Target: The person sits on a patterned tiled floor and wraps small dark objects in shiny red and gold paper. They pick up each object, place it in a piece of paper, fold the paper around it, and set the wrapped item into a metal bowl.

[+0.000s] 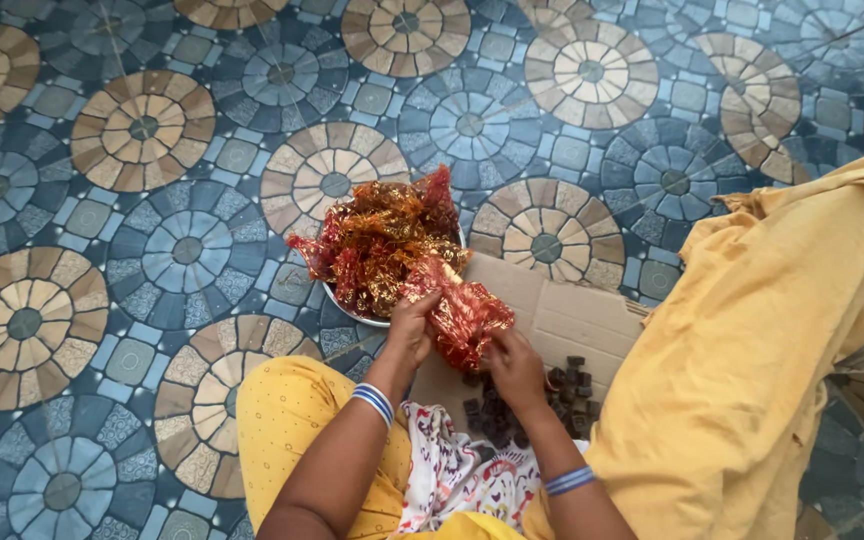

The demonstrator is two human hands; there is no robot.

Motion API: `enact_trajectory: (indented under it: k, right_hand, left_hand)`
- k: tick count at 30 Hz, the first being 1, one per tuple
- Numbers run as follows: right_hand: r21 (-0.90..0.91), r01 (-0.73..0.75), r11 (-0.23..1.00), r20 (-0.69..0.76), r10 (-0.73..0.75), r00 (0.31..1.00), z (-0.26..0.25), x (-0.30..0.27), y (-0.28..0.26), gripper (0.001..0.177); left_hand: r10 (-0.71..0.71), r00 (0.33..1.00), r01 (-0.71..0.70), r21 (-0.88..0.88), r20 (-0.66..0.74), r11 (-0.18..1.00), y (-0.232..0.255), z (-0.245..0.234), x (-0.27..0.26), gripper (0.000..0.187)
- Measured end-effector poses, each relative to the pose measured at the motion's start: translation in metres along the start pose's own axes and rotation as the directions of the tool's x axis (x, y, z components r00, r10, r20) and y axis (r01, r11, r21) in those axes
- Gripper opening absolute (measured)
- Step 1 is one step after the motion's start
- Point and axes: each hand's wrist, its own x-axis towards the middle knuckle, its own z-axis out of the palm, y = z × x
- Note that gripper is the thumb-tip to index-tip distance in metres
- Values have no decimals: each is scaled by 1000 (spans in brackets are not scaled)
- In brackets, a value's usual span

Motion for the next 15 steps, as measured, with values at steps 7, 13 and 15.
enact_trajectory:
  k: [7,13,15]
  right_hand:
    - [-177,262,949,189,-228,955,17,24,-15,59]
    - [-190,197,962,158,-168,973,23,22,-6,54]
    - [-148,160,976,110,-145,983,19,21,-4,58]
  left_hand:
    - [83,996,-68,328,-33,942,-5,18,-20,41]
    - [409,912,-285,781,42,556,-1,33,-40,81]
    - [370,929,-202,847,6,492,3,37,-45,88]
